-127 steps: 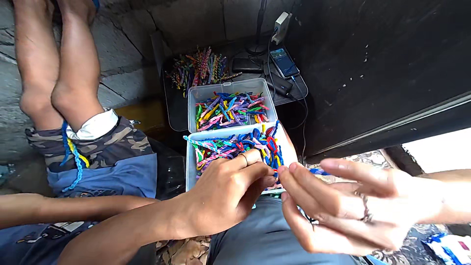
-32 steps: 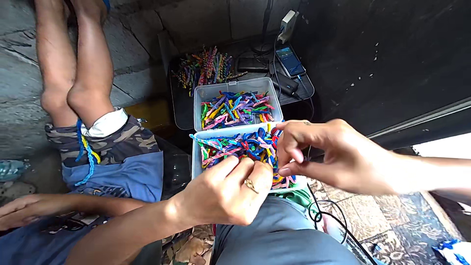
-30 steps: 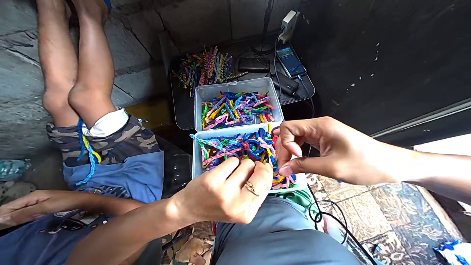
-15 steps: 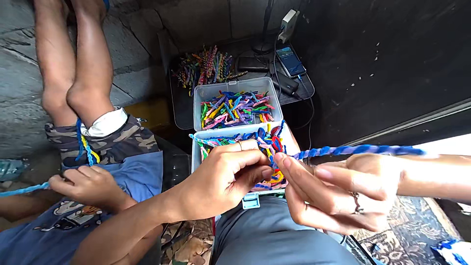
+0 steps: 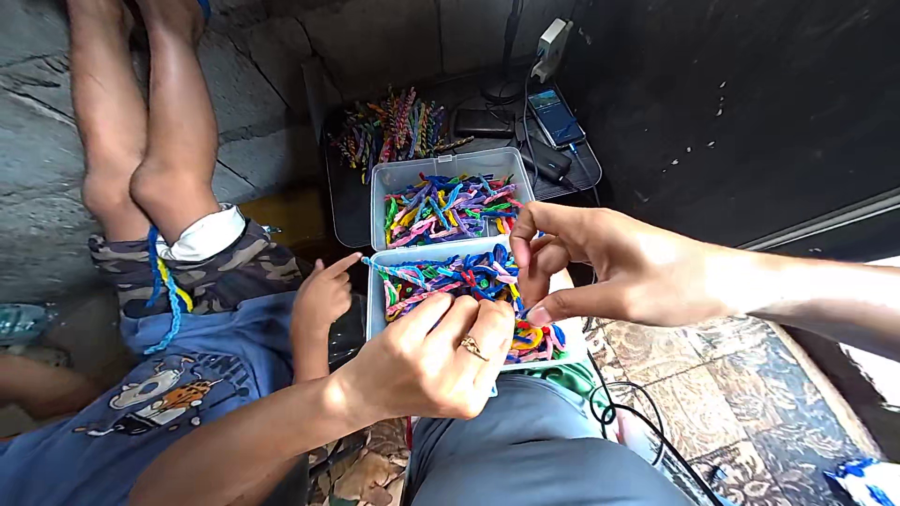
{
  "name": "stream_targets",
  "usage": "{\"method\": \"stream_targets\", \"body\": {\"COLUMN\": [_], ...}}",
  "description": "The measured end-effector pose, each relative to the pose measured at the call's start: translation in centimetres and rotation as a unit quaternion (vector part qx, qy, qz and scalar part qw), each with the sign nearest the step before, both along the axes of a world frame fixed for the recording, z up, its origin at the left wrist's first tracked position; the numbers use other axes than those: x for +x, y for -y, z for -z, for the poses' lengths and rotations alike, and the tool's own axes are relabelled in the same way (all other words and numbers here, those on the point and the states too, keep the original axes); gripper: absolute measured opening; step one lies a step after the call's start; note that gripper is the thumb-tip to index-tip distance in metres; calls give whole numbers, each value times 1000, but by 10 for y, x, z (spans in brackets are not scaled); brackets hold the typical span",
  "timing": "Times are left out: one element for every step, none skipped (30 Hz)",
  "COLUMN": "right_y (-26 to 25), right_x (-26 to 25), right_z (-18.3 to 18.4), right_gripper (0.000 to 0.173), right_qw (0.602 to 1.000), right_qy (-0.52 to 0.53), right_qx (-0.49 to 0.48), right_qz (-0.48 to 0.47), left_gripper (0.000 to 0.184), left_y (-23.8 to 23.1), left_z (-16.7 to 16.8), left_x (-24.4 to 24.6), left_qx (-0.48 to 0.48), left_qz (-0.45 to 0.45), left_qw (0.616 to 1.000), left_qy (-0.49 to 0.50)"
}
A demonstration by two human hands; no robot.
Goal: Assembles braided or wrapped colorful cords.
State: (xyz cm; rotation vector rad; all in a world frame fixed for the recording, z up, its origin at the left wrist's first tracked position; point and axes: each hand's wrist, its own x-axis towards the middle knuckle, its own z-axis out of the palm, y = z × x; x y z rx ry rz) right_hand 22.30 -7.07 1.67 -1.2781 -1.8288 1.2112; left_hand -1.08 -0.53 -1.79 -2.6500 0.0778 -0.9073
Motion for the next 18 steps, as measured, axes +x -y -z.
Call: {"method": "stream_targets", "body": {"right_y": [-2, -3, -1, 2, 4, 7, 11, 15, 16, 17, 19, 22, 24, 26, 28, 30, 31, 32], "right_x": [1, 2, 1, -1, -4, -6, -8, -11, -14, -17, -18, -19, -19, -19, -20, -21, -22, -22], "right_z": [2, 5, 8, 12, 16, 17, 18, 21, 24, 27, 29, 28, 26, 23, 21, 19, 17, 15], "right_gripper": [31, 28, 24, 19, 13, 8, 8, 12, 15, 16, 16, 16, 17, 17, 18, 17, 16, 14], "right_qw": [1000, 997, 979, 941, 890, 829, 764, 712, 681, 667, 662, 657, 657, 653, 662, 690, 722, 759], "right_qy": [11, 50, 118, 185, 229, 278, 325, 345, 339, 322, 316, 321, 323, 332, 334, 327, 313, 292], "right_qx": [11, 66, 166, 282, 394, 485, 557, 611, 649, 670, 676, 677, 675, 672, 664, 641, 613, 578], "right_qz": [-4, -8, -11, -11, -13, -22, -27, -28, -36, -50, -67, -83, -97, -101, -96, -85, -71, -61], "left_gripper": [17, 17, 18, 20, 22, 23, 23, 22, 22, 21, 21, 22, 24, 26, 27, 27, 27, 25], "left_y": [-2, -5, -8, -12, -16, -19, -20, -21, -21, -20, -19, -18, -17, -17, -16, -14, -13, -10], "left_z": [2, 5, 7, 8, 8, 6, 4, 2, -1, -3, -4, -6, -7, -7, -7, -6, -5, -3], "left_x": [1, 2, 2, 3, 2, 1, 1, 0, -1, -1, -2, -2, -2, -2, -3, -3, -3, -4], "left_qx": [-15, -51, -99, -154, -215, -278, -340, -402, -458, -508, -545, -569, -577, -570, -542, -493, -432, -369], "left_qz": [2, 3, 2, -3, -6, -5, 3, 19, 39, 59, 73, 84, 92, 96, 93, 85, 76, 67], "left_qw": [1000, 999, 995, 988, 977, 960, 940, 915, 887, 858, 833, 814, 806, 810, 830, 862, 896, 924], "left_qy": [2, 1, 2, 0, -3, -5, -12, -23, -40, -55, -70, -84, -94, -98, -95, -87, -77, -67]}}
